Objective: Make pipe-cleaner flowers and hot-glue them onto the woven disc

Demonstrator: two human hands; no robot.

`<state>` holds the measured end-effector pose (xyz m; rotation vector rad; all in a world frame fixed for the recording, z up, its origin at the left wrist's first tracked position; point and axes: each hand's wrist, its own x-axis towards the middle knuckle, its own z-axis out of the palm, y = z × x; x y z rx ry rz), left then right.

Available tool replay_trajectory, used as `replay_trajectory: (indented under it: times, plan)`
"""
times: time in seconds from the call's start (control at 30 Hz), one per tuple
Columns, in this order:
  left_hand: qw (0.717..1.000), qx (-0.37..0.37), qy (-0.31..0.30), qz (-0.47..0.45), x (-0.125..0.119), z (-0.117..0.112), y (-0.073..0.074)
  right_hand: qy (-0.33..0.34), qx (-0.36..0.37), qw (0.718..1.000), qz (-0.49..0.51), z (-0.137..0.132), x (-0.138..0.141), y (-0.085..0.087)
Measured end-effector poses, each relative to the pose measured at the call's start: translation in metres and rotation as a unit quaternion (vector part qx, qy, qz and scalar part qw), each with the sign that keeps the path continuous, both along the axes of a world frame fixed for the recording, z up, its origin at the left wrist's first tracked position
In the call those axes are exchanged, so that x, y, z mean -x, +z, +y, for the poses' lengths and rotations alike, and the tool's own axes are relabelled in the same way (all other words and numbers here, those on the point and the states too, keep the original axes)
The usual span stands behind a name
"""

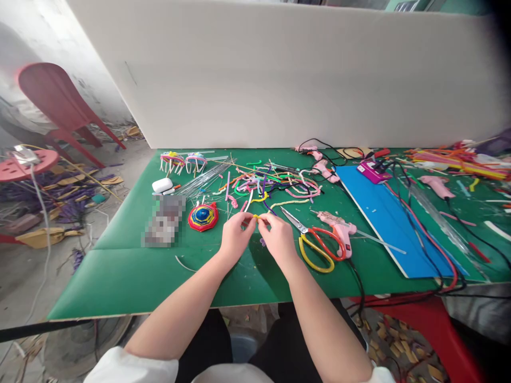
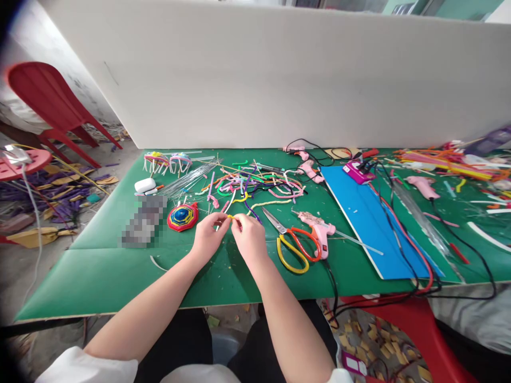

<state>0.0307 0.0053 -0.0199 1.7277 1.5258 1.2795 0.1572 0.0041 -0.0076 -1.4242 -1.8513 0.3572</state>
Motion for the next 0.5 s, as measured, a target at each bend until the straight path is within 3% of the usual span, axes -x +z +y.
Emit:
replay_trajectory:
  times: [0.17, 0.37, 0.5]
  plan:
    - [0.999, -0.024, 0.009, 0.030, -0.0006, -0.0019, -0.0015, -0.025, -0.016, 1.000, 0.004, -0.0038, 0.0043, -0.0025]
    - [0.998, -0.053, 0.008, 0.044, -0.0009, -0.0023, -0.0014, 0.023, 0.054, 0.993, 0.100, -0.0023, -0.0027, 0.0060]
    - [0.996, -0.062, 0.002, 0.056, -0.0039, -0.0041, -0.0020, 0.016, 0.069, 0.990, 0.121, -0.0026, -0.0041, 0.0048]
